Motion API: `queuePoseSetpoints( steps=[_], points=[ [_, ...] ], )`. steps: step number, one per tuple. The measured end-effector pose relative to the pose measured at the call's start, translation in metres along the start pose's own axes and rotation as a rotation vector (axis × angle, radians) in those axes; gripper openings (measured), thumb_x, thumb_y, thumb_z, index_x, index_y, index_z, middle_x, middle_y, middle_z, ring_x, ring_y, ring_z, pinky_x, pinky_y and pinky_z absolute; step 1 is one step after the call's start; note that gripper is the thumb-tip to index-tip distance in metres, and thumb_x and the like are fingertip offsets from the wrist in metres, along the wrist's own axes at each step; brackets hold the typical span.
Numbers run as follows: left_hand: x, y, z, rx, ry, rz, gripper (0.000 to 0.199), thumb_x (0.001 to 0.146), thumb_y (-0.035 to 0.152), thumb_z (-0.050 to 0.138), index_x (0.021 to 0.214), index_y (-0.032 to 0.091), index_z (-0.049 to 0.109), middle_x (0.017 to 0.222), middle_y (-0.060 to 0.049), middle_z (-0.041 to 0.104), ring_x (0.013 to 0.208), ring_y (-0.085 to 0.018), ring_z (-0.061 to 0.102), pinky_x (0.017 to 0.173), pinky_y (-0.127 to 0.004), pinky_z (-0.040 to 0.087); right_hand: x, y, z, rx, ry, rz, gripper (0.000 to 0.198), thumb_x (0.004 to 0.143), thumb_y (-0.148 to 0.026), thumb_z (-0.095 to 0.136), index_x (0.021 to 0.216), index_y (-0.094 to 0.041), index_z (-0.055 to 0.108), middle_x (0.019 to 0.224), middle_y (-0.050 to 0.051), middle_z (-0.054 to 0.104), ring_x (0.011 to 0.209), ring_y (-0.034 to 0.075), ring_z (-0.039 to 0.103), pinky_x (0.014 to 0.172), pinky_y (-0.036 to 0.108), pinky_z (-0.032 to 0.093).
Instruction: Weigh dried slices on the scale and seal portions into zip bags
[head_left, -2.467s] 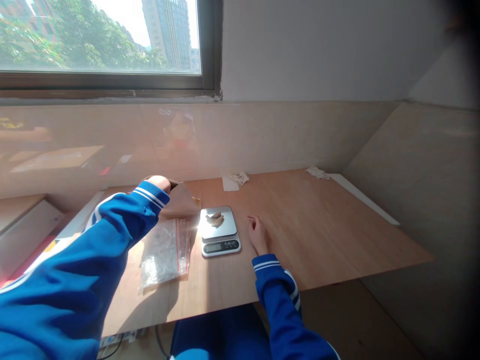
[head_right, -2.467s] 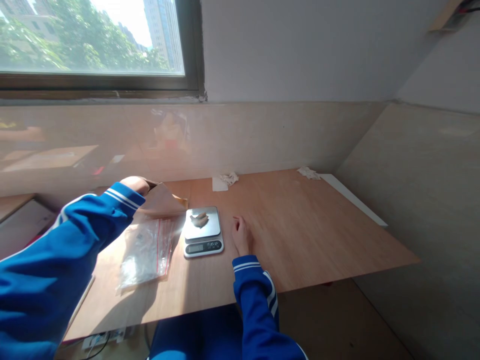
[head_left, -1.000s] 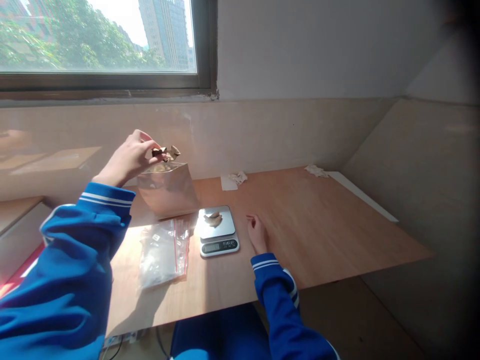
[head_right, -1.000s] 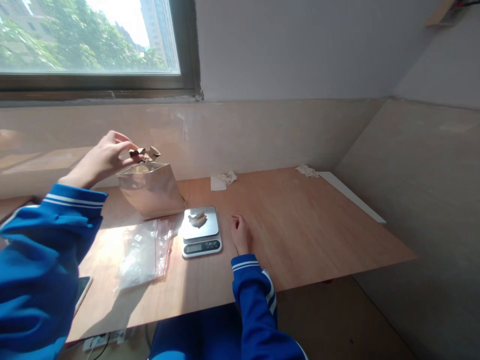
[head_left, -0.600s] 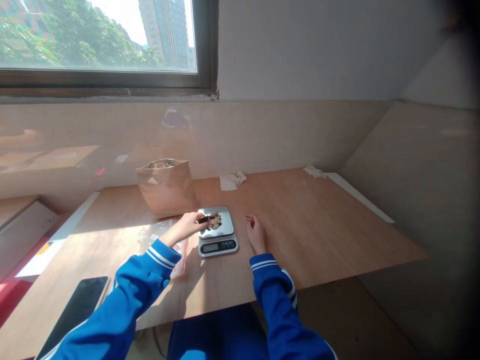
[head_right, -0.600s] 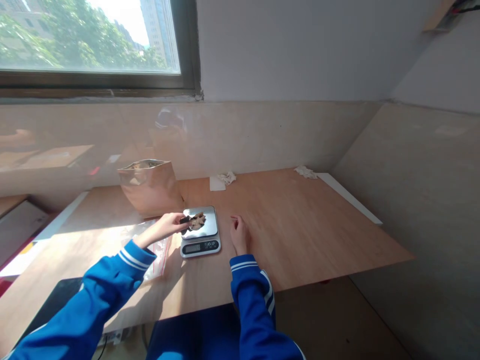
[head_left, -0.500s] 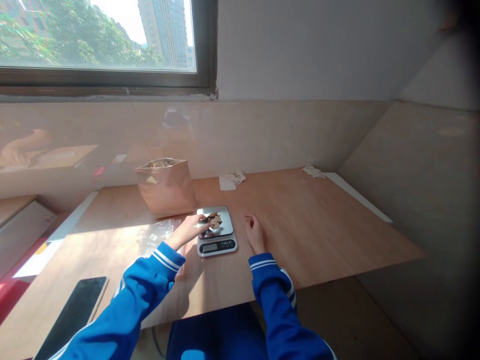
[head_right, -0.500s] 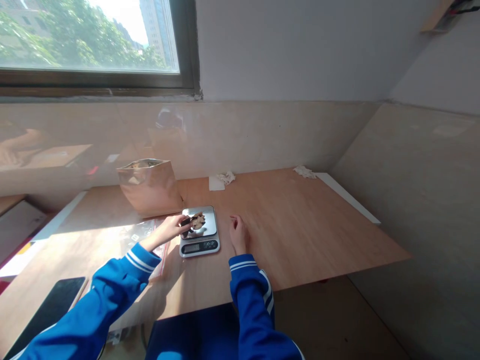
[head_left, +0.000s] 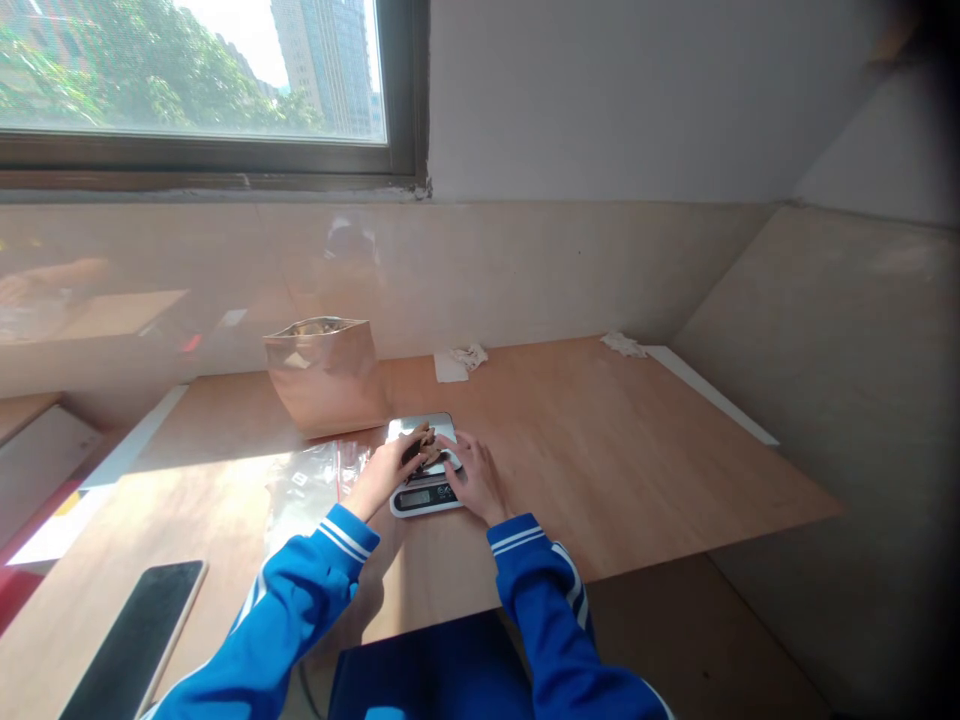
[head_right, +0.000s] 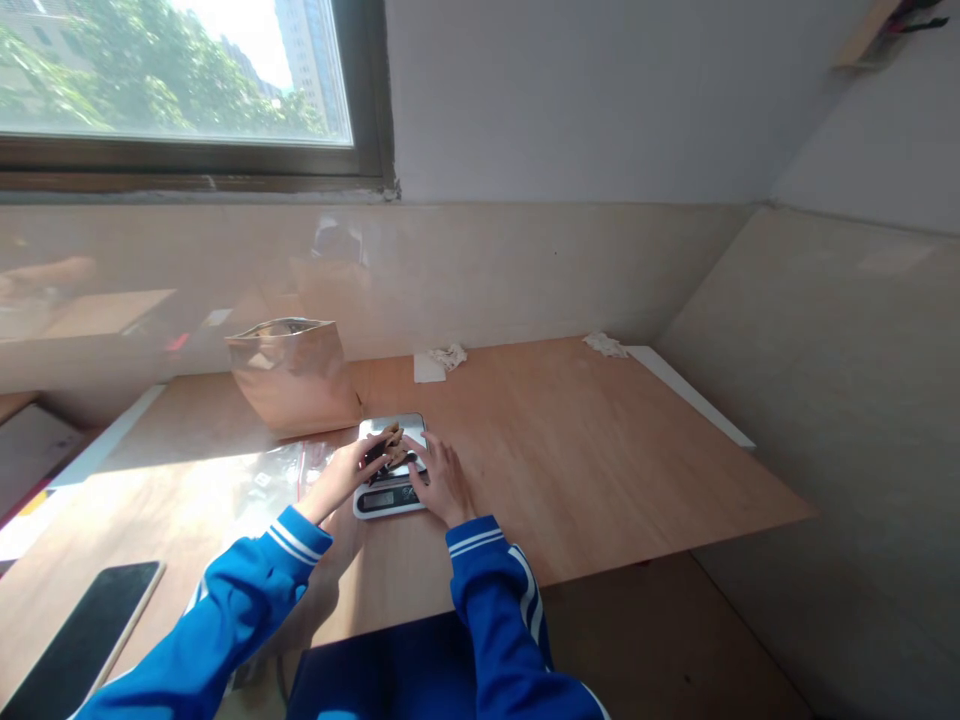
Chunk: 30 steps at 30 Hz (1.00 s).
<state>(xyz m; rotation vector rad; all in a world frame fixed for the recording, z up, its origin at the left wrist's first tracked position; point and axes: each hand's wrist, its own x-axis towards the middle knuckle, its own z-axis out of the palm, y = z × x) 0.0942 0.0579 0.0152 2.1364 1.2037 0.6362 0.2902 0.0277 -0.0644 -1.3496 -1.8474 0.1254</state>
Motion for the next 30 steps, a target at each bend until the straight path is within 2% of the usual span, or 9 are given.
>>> queuePoseSetpoints(
  steps=[2, 4, 7, 10, 16, 19, 23, 27, 30],
  points=[
    [-0.001, -0.001, 0.003, -0.031, 0.011, 0.019, 0.046, 0.088, 0.036, 0.051, 0.133, 0.026, 0.046, 0.131, -0.008, 0.059, 0.118, -0.024, 0.057, 0.097, -0.038, 0.046, 0.001, -0.003, 0.003, 0.007, -0.01, -0.025, 0.049, 0.088, -0.028, 0.052, 0.137, -0.029, 0.047, 0.133, 0.008, 0.052, 0.116, 0.025, 0.051, 0.098, 0.042, 0.043],
    [-0.002, -0.001, 0.005, -0.046, 0.043, 0.013, 0.045, 0.086, 0.034, 0.055, 0.129, 0.026, 0.045, 0.126, -0.009, 0.061, 0.114, -0.024, 0.059, 0.095, -0.038, 0.048, 0.001, -0.002, 0.005, 0.025, 0.011, -0.005, 0.044, 0.088, -0.028, 0.053, 0.132, -0.026, 0.051, 0.129, 0.007, 0.056, 0.115, 0.025, 0.052, 0.097, 0.041, 0.043],
    [-0.006, -0.003, 0.005, -0.037, 0.102, -0.006, 0.037, 0.084, 0.033, 0.057, 0.119, 0.023, 0.047, 0.112, -0.009, 0.064, 0.101, -0.023, 0.063, 0.086, -0.038, 0.052, 0.0, 0.0, 0.006, 0.061, 0.06, 0.045, 0.029, 0.09, -0.027, 0.052, 0.117, -0.025, 0.059, 0.113, 0.007, 0.065, 0.105, 0.023, 0.056, 0.093, 0.039, 0.045],
    [-0.011, -0.007, 0.004, 0.011, 0.137, 0.035, 0.027, 0.085, 0.032, 0.055, 0.111, 0.022, 0.053, 0.109, -0.008, 0.06, 0.099, -0.023, 0.06, 0.084, -0.038, 0.052, -0.002, 0.001, 0.005, 0.107, 0.148, 0.098, 0.018, 0.091, -0.028, 0.05, 0.103, -0.023, 0.063, 0.099, 0.007, 0.068, 0.095, 0.022, 0.06, 0.087, 0.037, 0.047],
    [-0.022, -0.017, -0.004, 0.04, 0.166, 0.0, 0.032, 0.087, 0.029, 0.051, 0.119, 0.028, 0.057, 0.106, -0.006, 0.048, 0.086, -0.018, 0.058, 0.078, -0.034, 0.053, -0.003, 0.003, 0.001, 0.202, 0.263, 0.18, 0.02, 0.091, -0.028, 0.051, 0.104, -0.021, 0.064, 0.096, 0.007, 0.068, 0.088, 0.02, 0.059, 0.081, 0.034, 0.05],
    [-0.022, -0.019, -0.008, 0.047, 0.119, 0.028, 0.038, 0.087, 0.024, 0.05, 0.125, 0.029, 0.054, 0.105, -0.005, 0.046, 0.089, -0.017, 0.056, 0.082, -0.034, 0.052, -0.002, 0.004, 0.0, 0.21, 0.241, 0.169, 0.022, 0.092, -0.027, 0.048, 0.105, -0.021, 0.065, 0.097, 0.007, 0.068, 0.087, 0.02, 0.059, 0.08, 0.033, 0.049],
    [-0.014, -0.022, -0.007, 0.028, 0.086, 0.044, 0.041, 0.087, 0.021, 0.047, 0.128, 0.023, 0.047, 0.109, -0.008, 0.048, 0.1, -0.02, 0.055, 0.085, -0.036, 0.051, 0.0, 0.006, 0.002, 0.179, 0.17, 0.13, 0.025, 0.095, -0.026, 0.044, 0.105, -0.022, 0.066, 0.099, 0.007, 0.068, 0.094, 0.021, 0.058, 0.085, 0.034, 0.047],
    [-0.001, -0.026, 0.0, 0.063, 0.14, 0.11, 0.024, 0.087, 0.02, 0.046, 0.11, 0.017, 0.052, 0.103, -0.009, 0.052, 0.099, -0.022, 0.054, 0.091, -0.041, 0.048, 0.001, 0.011, 0.009, 0.111, 0.138, 0.13, 0.027, 0.095, -0.034, 0.047, 0.111, -0.022, 0.065, 0.1, 0.008, 0.064, 0.097, 0.023, 0.055, 0.087, 0.038, 0.046],
    [0.005, -0.03, 0.005, 0.11, 0.208, 0.118, 0.013, 0.087, 0.02, 0.044, 0.097, 0.017, 0.052, 0.095, -0.008, 0.052, 0.093, -0.022, 0.053, 0.088, -0.041, 0.048, 0.001, 0.015, 0.012, 0.126, 0.159, 0.121, 0.027, 0.096, -0.035, 0.045, 0.111, -0.022, 0.064, 0.103, 0.009, 0.063, 0.1, 0.023, 0.054, 0.088, 0.038, 0.045]
  ],
)
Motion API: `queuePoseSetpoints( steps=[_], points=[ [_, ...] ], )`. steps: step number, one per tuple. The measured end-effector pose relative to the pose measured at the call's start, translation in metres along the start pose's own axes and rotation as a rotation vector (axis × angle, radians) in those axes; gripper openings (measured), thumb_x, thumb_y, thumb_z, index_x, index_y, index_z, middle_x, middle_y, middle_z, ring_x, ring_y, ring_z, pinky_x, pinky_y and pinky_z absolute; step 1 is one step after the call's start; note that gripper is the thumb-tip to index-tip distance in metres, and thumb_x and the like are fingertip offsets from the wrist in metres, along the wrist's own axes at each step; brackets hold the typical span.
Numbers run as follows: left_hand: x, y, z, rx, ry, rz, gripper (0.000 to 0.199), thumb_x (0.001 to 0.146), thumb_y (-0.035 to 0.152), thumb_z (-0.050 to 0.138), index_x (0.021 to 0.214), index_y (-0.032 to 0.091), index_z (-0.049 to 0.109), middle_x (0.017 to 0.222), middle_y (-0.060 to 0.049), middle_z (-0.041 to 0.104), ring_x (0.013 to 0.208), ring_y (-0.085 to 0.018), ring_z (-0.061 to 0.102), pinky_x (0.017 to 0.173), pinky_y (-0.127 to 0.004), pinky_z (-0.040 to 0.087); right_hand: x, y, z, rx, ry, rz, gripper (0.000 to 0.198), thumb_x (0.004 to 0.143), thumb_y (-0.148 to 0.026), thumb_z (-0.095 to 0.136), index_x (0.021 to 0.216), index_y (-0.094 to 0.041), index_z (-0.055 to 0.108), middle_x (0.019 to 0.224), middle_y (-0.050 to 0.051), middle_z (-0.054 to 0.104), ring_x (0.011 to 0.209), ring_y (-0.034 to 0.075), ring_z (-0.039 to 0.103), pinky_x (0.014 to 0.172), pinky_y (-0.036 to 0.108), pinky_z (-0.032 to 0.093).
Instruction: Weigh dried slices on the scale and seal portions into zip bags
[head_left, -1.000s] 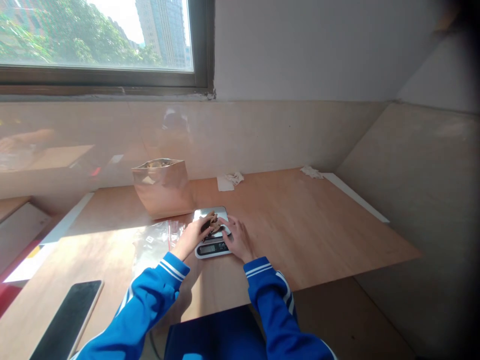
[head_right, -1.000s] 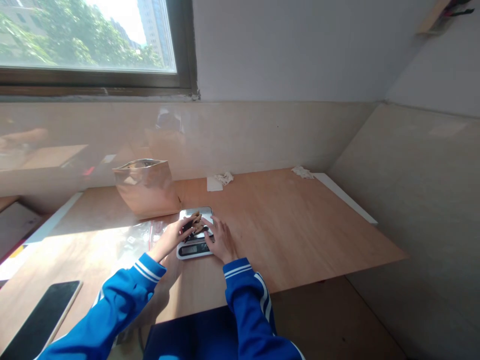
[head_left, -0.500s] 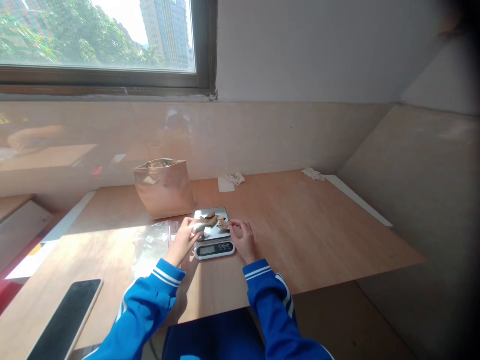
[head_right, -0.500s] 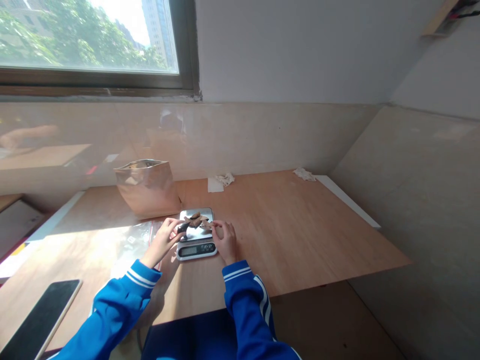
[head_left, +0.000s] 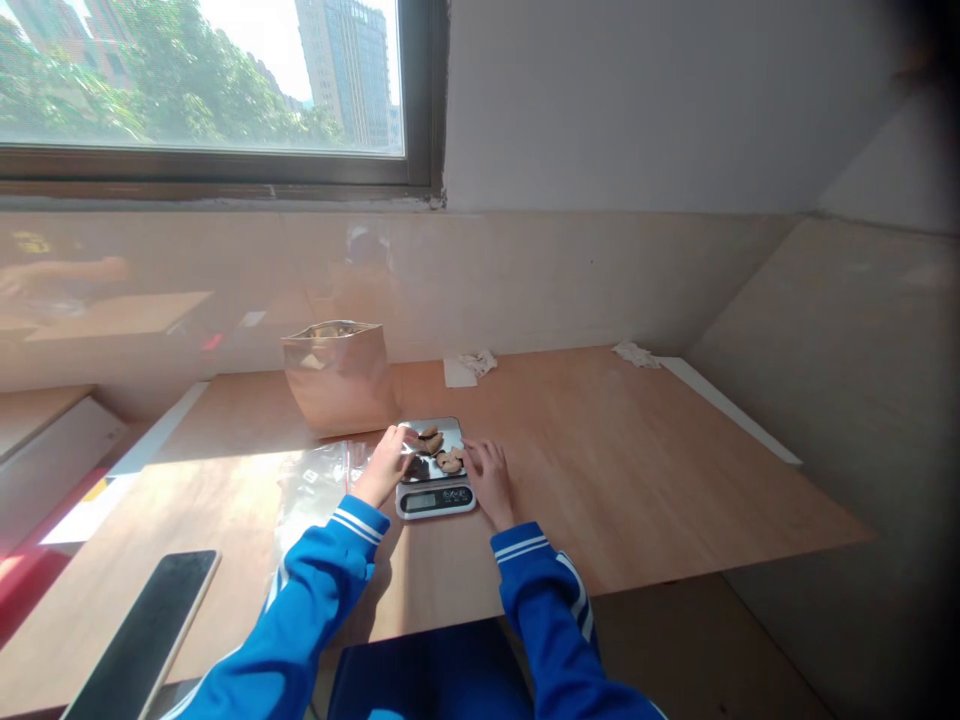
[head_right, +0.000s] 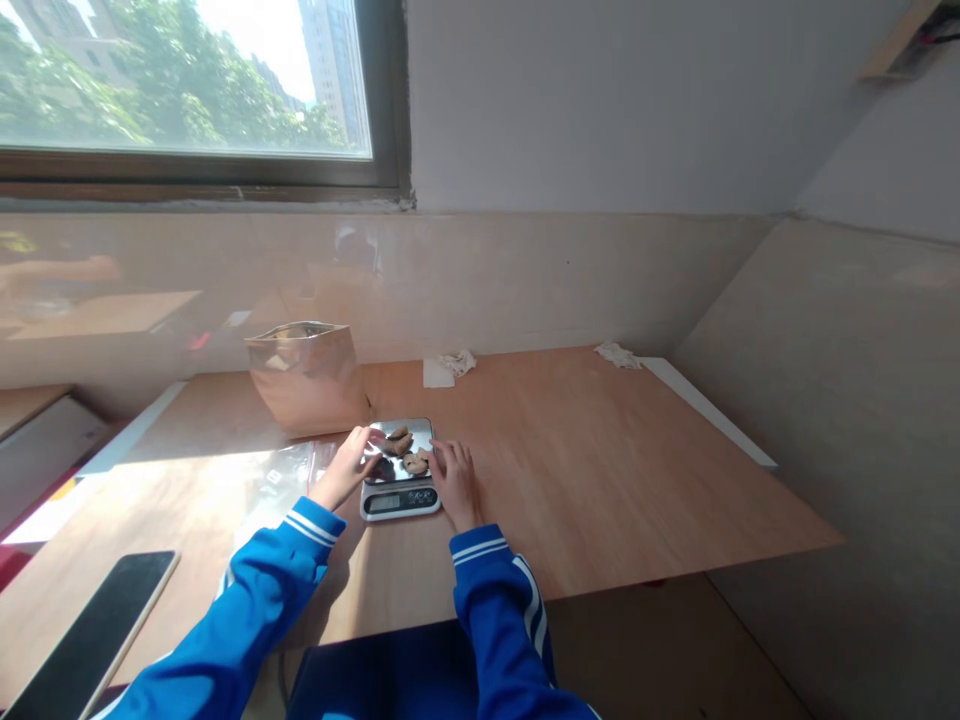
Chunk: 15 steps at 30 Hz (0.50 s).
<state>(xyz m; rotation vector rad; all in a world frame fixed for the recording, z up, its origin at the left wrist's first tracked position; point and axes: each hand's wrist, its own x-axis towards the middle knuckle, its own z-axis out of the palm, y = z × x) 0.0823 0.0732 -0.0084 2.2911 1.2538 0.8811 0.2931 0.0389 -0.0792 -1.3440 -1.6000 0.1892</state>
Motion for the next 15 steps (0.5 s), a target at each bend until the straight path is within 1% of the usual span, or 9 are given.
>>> queuePoseSetpoints(
  steps=[4, 6, 8, 11, 13, 15],
  points=[
    [-0.004, -0.002, 0.0, 0.076, 0.072, -0.049, 0.011, 0.088, 0.024, 0.045, 0.093, 0.019, 0.053, 0.091, -0.006, 0.051, 0.088, -0.021, 0.054, 0.082, -0.039, 0.049, 0.0, 0.002, 0.0, 0.032, 0.037, 0.02, 0.027, 0.097, -0.03, 0.039, 0.107, -0.021, 0.062, 0.102, 0.008, 0.062, 0.099, 0.022, 0.054, 0.088, 0.038, 0.045],
    [-0.009, 0.001, -0.005, 0.074, 0.084, -0.081, 0.013, 0.089, 0.027, 0.046, 0.095, 0.019, 0.054, 0.092, -0.005, 0.052, 0.087, -0.02, 0.056, 0.081, -0.037, 0.049, 0.0, 0.003, 0.0, 0.042, 0.048, 0.032, 0.026, 0.097, -0.029, 0.038, 0.105, -0.021, 0.062, 0.1, 0.008, 0.062, 0.098, 0.022, 0.054, 0.088, 0.038, 0.045],
    [-0.012, 0.007, -0.014, 0.056, 0.102, -0.121, 0.015, 0.089, 0.029, 0.047, 0.096, 0.019, 0.056, 0.093, -0.005, 0.054, 0.088, -0.02, 0.057, 0.081, -0.036, 0.049, -0.001, 0.003, 0.0, 0.058, 0.055, 0.051, 0.026, 0.097, -0.028, 0.038, 0.105, -0.021, 0.061, 0.1, 0.008, 0.061, 0.098, 0.022, 0.054, 0.086, 0.038, 0.046],
    [-0.013, 0.02, -0.04, 0.054, 0.197, -0.17, 0.016, 0.089, 0.027, 0.047, 0.095, 0.018, 0.058, 0.094, -0.005, 0.057, 0.087, -0.019, 0.058, 0.082, -0.036, 0.049, -0.001, 0.006, 0.0, 0.078, 0.07, 0.104, 0.027, 0.095, -0.028, 0.037, 0.106, -0.02, 0.06, 0.101, 0.009, 0.061, 0.098, 0.022, 0.054, 0.085, 0.038, 0.047],
    [-0.007, 0.029, -0.066, 0.086, 0.34, -0.162, 0.015, 0.088, 0.023, 0.046, 0.095, 0.017, 0.059, 0.094, -0.006, 0.057, 0.086, -0.018, 0.057, 0.083, -0.036, 0.049, -0.002, 0.01, 0.001, 0.087, 0.099, 0.152, 0.027, 0.095, -0.029, 0.037, 0.106, -0.02, 0.06, 0.101, 0.01, 0.061, 0.097, 0.022, 0.054, 0.084, 0.038, 0.047],
    [0.006, 0.035, -0.095, 0.183, 0.514, -0.145, 0.016, 0.088, 0.019, 0.047, 0.098, 0.016, 0.059, 0.096, -0.007, 0.056, 0.086, -0.018, 0.055, 0.086, -0.037, 0.048, -0.003, 0.014, 0.002, 0.102, 0.137, 0.201, 0.027, 0.094, -0.03, 0.038, 0.105, -0.019, 0.06, 0.101, 0.01, 0.061, 0.093, 0.022, 0.055, 0.082, 0.038, 0.047]
  ],
)
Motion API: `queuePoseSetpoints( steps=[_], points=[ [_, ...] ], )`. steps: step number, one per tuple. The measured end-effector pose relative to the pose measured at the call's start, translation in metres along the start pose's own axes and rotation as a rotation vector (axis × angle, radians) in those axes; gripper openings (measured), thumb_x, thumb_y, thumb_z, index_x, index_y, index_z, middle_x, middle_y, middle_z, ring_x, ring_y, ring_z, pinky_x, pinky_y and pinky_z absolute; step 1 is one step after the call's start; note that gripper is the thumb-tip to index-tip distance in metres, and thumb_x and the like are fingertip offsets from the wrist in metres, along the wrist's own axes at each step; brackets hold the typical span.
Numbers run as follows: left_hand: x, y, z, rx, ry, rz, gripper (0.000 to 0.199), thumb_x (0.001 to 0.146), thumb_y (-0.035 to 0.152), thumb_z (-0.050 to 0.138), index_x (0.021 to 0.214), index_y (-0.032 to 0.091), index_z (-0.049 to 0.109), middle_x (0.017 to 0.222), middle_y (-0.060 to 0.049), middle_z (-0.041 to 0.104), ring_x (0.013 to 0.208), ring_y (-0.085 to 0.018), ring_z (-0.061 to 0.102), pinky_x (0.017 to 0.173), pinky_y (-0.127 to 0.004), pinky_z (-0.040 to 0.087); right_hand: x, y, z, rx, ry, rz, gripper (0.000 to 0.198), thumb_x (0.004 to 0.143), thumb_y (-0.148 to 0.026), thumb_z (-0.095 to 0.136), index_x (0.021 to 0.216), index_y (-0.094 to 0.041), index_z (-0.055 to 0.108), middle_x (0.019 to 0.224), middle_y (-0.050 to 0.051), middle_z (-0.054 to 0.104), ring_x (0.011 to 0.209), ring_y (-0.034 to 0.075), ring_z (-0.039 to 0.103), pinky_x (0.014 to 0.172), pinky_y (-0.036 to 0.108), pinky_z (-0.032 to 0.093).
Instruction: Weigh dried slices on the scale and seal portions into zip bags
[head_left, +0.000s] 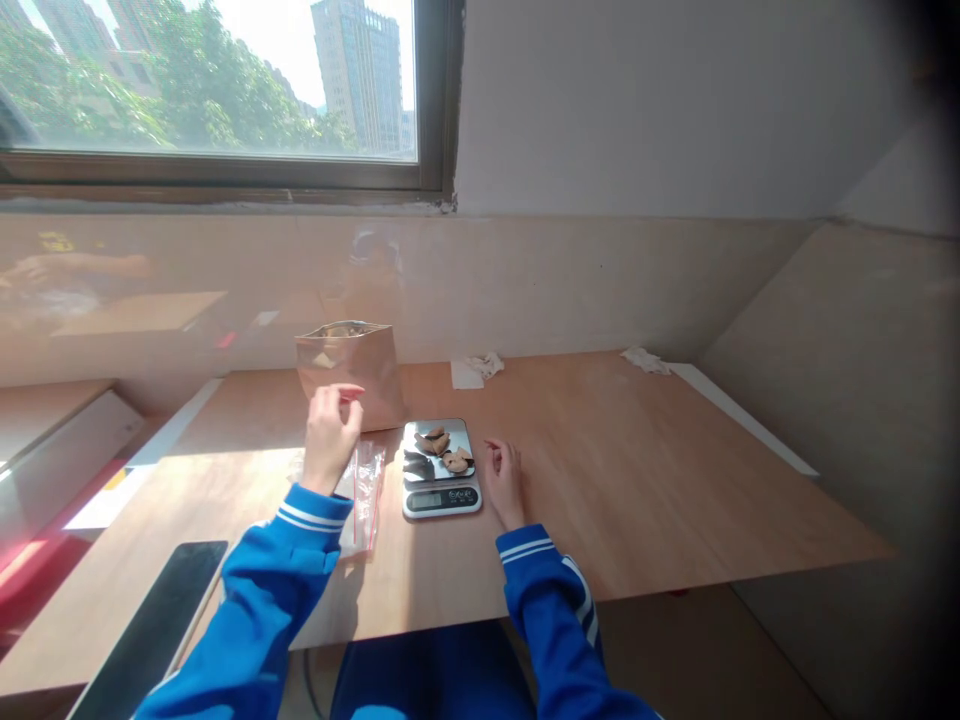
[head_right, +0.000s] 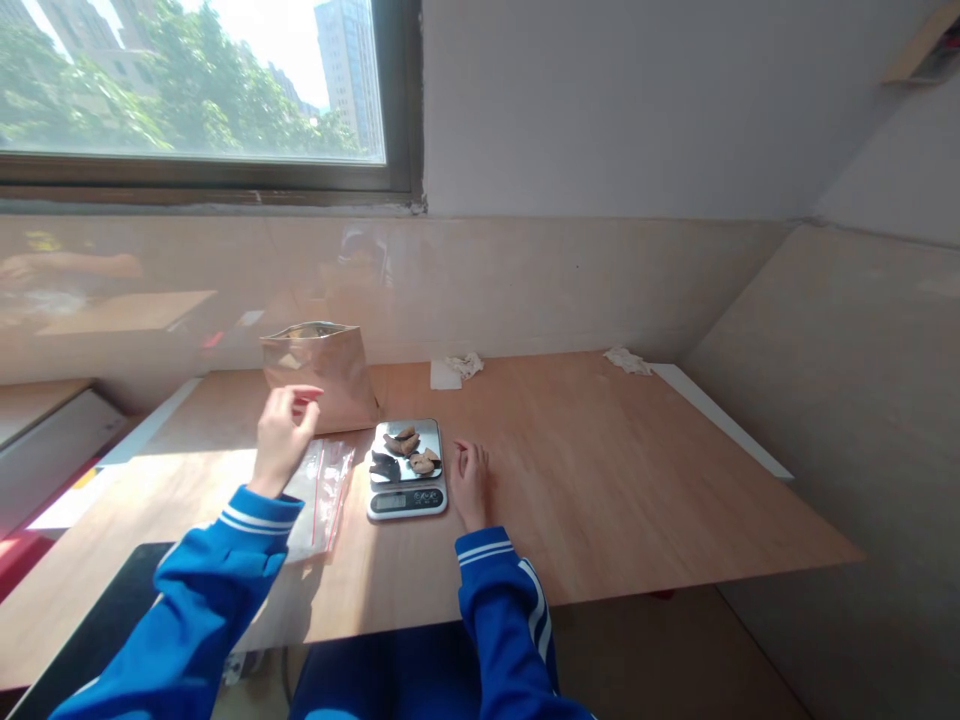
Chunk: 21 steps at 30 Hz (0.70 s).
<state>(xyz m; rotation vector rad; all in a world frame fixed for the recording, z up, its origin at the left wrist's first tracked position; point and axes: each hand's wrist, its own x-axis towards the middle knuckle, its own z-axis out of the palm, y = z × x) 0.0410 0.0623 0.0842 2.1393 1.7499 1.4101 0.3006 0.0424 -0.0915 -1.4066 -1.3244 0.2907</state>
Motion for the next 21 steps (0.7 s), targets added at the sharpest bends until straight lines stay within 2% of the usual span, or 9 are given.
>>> queuePoseSetpoints(
  steps=[3, 5, 7, 10, 13, 15, 16, 18, 21],
  points=[
    [0.047, 0.001, -0.025, 0.127, 0.173, 0.087, 0.02, 0.089, 0.018, 0.047, 0.105, 0.012, 0.057, 0.105, -0.011, 0.054, 0.093, -0.02, 0.051, 0.093, -0.041, 0.043, 0.0, 0.006, 0.001, 0.034, 0.032, 0.055, 0.028, 0.093, -0.032, 0.038, 0.106, -0.018, 0.059, 0.101, 0.01, 0.062, 0.084, 0.02, 0.056, 0.078, 0.036, 0.048],
    [0.078, -0.004, -0.033, 0.204, 0.15, 0.166, 0.025, 0.09, 0.024, 0.051, 0.109, 0.008, 0.055, 0.108, -0.013, 0.054, 0.102, -0.023, 0.049, 0.098, -0.045, 0.038, 0.0, 0.006, 0.001, 0.045, 0.031, 0.066, 0.028, 0.093, -0.033, 0.04, 0.107, -0.018, 0.059, 0.101, 0.01, 0.062, 0.081, 0.019, 0.055, 0.076, 0.036, 0.048],
    [0.104, -0.011, -0.034, 0.282, 0.051, 0.202, 0.026, 0.092, 0.026, 0.045, 0.106, 0.007, 0.056, 0.107, -0.014, 0.056, 0.103, -0.024, 0.05, 0.097, -0.045, 0.038, 0.0, 0.004, -0.001, 0.048, 0.024, 0.049, 0.028, 0.093, -0.033, 0.04, 0.107, -0.019, 0.06, 0.102, 0.01, 0.061, 0.084, 0.02, 0.055, 0.075, 0.035, 0.048],
    [0.124, -0.023, -0.026, 0.422, -0.238, 0.23, 0.031, 0.095, 0.027, 0.034, 0.092, 0.012, 0.061, 0.094, -0.011, 0.061, 0.096, -0.024, 0.056, 0.092, -0.04, 0.041, 0.0, -0.006, -0.006, 0.002, 0.022, -0.047, 0.027, 0.095, -0.03, 0.039, 0.105, -0.02, 0.061, 0.101, 0.01, 0.061, 0.093, 0.022, 0.055, 0.079, 0.037, 0.048],
    [0.122, -0.033, -0.016, 0.478, -0.445, 0.211, 0.04, 0.095, 0.036, 0.029, 0.085, 0.017, 0.062, 0.09, -0.009, 0.064, 0.089, -0.022, 0.06, 0.085, -0.035, 0.043, -0.006, -0.021, -0.009, -0.119, 0.022, -0.244, 0.026, 0.094, -0.024, 0.04, 0.107, -0.021, 0.063, 0.102, 0.01, 0.06, 0.099, 0.023, 0.054, 0.086, 0.04, 0.046],
    [0.113, -0.034, -0.011, 0.49, -0.515, 0.21, 0.042, 0.095, 0.041, 0.029, 0.084, 0.018, 0.062, 0.089, -0.008, 0.064, 0.085, -0.021, 0.061, 0.078, -0.032, 0.045, -0.014, -0.032, -0.007, -0.193, -0.041, -0.414, 0.029, 0.093, -0.021, 0.043, 0.115, -0.022, 0.062, 0.111, 0.01, 0.06, 0.104, 0.023, 0.054, 0.089, 0.04, 0.045],
    [0.108, -0.033, -0.01, 0.507, -0.51, 0.222, 0.041, 0.094, 0.041, 0.03, 0.085, 0.018, 0.062, 0.09, -0.009, 0.063, 0.084, -0.021, 0.061, 0.077, -0.032, 0.045, -0.019, -0.038, -0.005, -0.219, -0.092, -0.502, 0.032, 0.092, -0.02, 0.045, 0.119, -0.023, 0.061, 0.116, 0.01, 0.059, 0.107, 0.023, 0.054, 0.091, 0.039, 0.044],
    [0.101, -0.028, -0.01, 0.538, -0.414, 0.258, 0.038, 0.094, 0.038, 0.03, 0.089, 0.017, 0.061, 0.094, -0.01, 0.062, 0.085, -0.022, 0.06, 0.077, -0.032, 0.045, -0.028, -0.048, 0.001, -0.253, -0.19, -0.659, 0.038, 0.09, -0.02, 0.048, 0.127, -0.025, 0.057, 0.124, 0.008, 0.057, 0.114, 0.023, 0.051, 0.096, 0.038, 0.043],
    [0.102, -0.02, -0.013, 0.529, -0.194, 0.263, 0.034, 0.094, 0.035, 0.031, 0.097, 0.015, 0.059, 0.1, -0.013, 0.06, 0.094, -0.024, 0.059, 0.084, -0.035, 0.045, -0.035, -0.057, 0.01, -0.292, -0.251, -0.734, 0.04, 0.09, -0.022, 0.05, 0.129, -0.027, 0.057, 0.131, 0.006, 0.054, 0.119, 0.024, 0.048, 0.101, 0.04, 0.04]
  ],
)
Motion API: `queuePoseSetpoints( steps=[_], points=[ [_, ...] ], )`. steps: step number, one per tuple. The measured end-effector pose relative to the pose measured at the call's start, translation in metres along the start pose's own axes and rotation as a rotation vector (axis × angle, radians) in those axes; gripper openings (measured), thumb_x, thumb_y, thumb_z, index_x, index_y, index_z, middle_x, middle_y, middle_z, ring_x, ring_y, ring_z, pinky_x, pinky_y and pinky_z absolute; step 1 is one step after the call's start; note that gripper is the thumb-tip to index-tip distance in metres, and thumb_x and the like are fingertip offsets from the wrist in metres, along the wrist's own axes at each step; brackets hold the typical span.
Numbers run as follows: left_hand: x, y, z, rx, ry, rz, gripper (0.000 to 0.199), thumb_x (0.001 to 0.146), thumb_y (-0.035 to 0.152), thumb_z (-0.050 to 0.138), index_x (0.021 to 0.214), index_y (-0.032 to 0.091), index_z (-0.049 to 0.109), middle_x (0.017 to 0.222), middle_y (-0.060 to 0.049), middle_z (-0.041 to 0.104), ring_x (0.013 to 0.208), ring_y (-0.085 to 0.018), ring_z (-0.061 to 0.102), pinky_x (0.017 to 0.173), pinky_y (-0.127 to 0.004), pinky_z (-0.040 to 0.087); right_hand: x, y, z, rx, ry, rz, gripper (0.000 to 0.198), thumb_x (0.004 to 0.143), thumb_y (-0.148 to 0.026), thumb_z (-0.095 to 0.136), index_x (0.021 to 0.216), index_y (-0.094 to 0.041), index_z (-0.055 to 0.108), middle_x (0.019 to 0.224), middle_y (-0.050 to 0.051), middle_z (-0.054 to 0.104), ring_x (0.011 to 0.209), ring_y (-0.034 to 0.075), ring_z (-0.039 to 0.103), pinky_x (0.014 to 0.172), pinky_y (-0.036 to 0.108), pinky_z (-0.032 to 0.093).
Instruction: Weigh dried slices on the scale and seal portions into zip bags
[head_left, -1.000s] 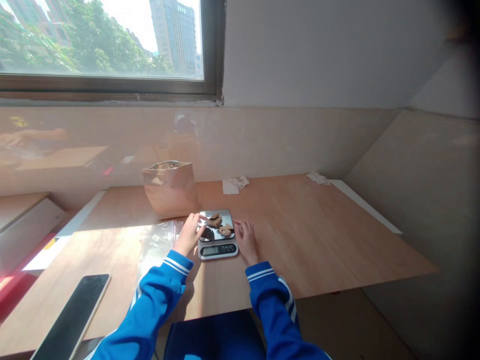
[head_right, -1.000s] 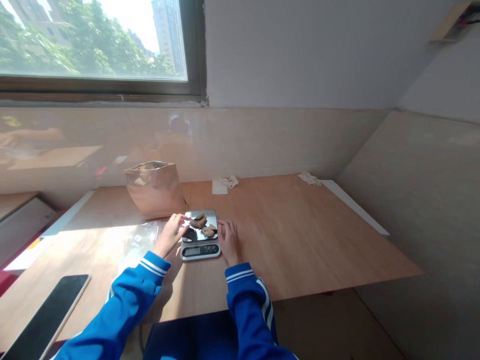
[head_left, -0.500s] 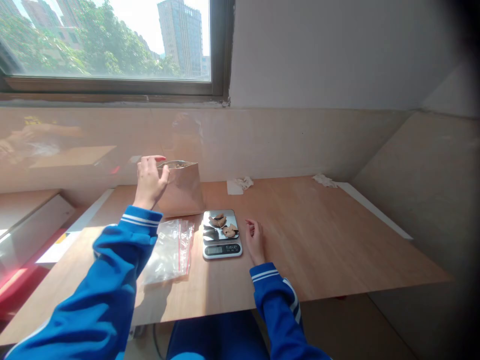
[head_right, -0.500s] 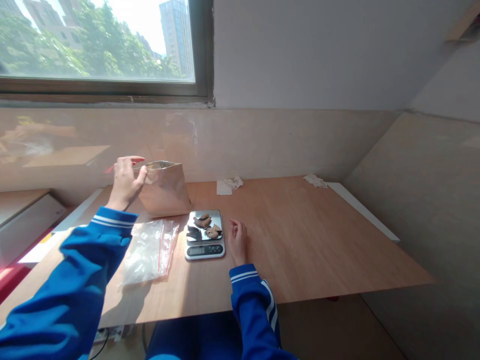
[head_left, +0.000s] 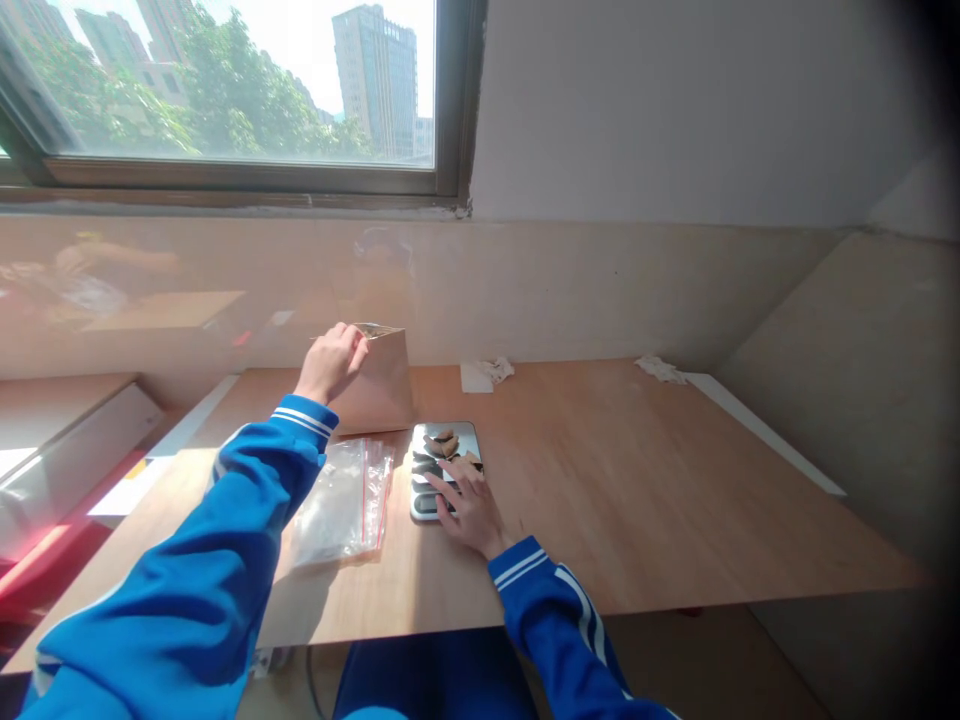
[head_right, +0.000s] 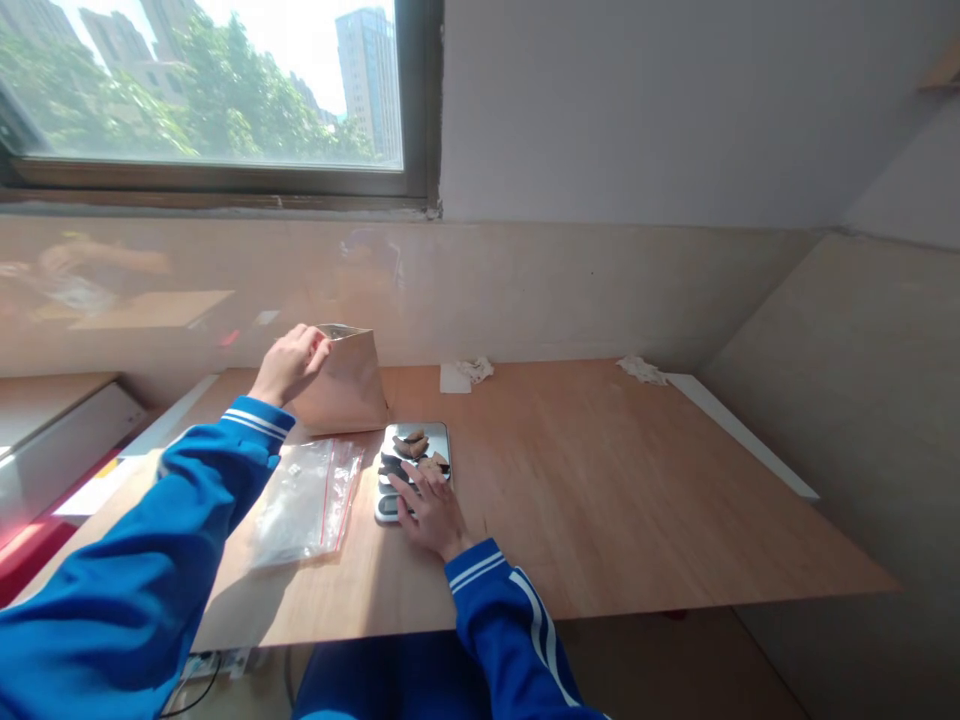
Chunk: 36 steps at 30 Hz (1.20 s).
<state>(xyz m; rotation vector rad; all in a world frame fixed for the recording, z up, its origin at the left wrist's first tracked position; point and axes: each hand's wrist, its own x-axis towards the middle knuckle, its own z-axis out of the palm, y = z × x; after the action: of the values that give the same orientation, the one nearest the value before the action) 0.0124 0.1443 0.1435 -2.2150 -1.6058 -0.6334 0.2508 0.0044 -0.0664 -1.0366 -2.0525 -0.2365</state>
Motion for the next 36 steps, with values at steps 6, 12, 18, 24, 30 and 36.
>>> queuePoseSetpoints(
  steps=[6, 12, 18, 24, 30, 36],
  points=[
    [0.023, -0.018, -0.004, -0.012, 0.145, -0.098, 0.042, 0.09, 0.04, 0.041, 0.123, 0.014, 0.048, 0.127, -0.018, 0.049, 0.118, -0.033, 0.048, 0.099, -0.046, 0.035, 0.002, 0.001, 0.005, -0.02, -0.044, 0.166, 0.034, 0.091, -0.027, 0.05, 0.122, -0.031, 0.062, 0.139, 0.006, 0.045, 0.126, 0.029, 0.04, 0.102, 0.048, 0.037],
    [0.013, -0.024, -0.005, -0.109, 0.152, -0.107, 0.043, 0.089, 0.039, 0.045, 0.124, 0.014, 0.047, 0.127, -0.019, 0.05, 0.118, -0.035, 0.047, 0.099, -0.051, 0.035, -0.001, 0.009, 0.006, 0.028, 0.023, 0.331, 0.037, 0.093, -0.025, 0.043, 0.126, -0.033, 0.058, 0.134, 0.008, 0.046, 0.119, 0.028, 0.047, 0.095, 0.047, 0.04],
    [-0.072, 0.002, -0.011, -0.372, 0.204, -0.228, 0.035, 0.087, 0.035, 0.048, 0.117, 0.016, 0.05, 0.115, -0.014, 0.054, 0.095, -0.024, 0.059, 0.093, -0.045, 0.044, -0.002, 0.019, 0.004, 0.062, 0.236, 0.576, 0.03, 0.094, -0.025, 0.038, 0.116, -0.022, 0.059, 0.121, 0.013, 0.05, 0.113, 0.028, 0.048, 0.093, 0.047, 0.039],
    [-0.192, 0.024, 0.032, -0.611, -0.11, -0.328, 0.029, 0.088, 0.038, 0.047, 0.111, 0.024, 0.056, 0.106, -0.011, 0.061, 0.093, -0.026, 0.062, 0.087, -0.049, 0.051, -0.005, 0.023, -0.001, 0.094, 0.362, 0.68, 0.025, 0.094, -0.022, 0.036, 0.106, -0.019, 0.057, 0.11, 0.013, 0.052, 0.107, 0.026, 0.049, 0.093, 0.047, 0.038],
    [-0.233, 0.035, 0.073, -0.619, -0.139, -0.339, 0.037, 0.081, 0.039, 0.056, 0.117, 0.034, 0.058, 0.122, -0.012, 0.061, 0.116, -0.036, 0.057, 0.098, -0.057, 0.043, -0.006, 0.003, 0.0, 0.173, 0.339, 0.668, 0.022, 0.093, -0.018, 0.034, 0.098, -0.02, 0.056, 0.102, 0.011, 0.056, 0.1, 0.025, 0.052, 0.09, 0.044, 0.04],
    [-0.229, 0.036, 0.064, -0.683, -0.105, -0.455, 0.032, 0.083, 0.04, 0.05, 0.113, 0.034, 0.06, 0.111, -0.011, 0.063, 0.1, -0.033, 0.062, 0.09, -0.055, 0.048, 0.01, -0.081, 0.016, 0.424, 0.084, 0.445, 0.022, 0.09, -0.012, 0.037, 0.098, -0.023, 0.055, 0.094, 0.006, 0.06, 0.091, 0.022, 0.055, 0.084, 0.039, 0.044]
  ],
)
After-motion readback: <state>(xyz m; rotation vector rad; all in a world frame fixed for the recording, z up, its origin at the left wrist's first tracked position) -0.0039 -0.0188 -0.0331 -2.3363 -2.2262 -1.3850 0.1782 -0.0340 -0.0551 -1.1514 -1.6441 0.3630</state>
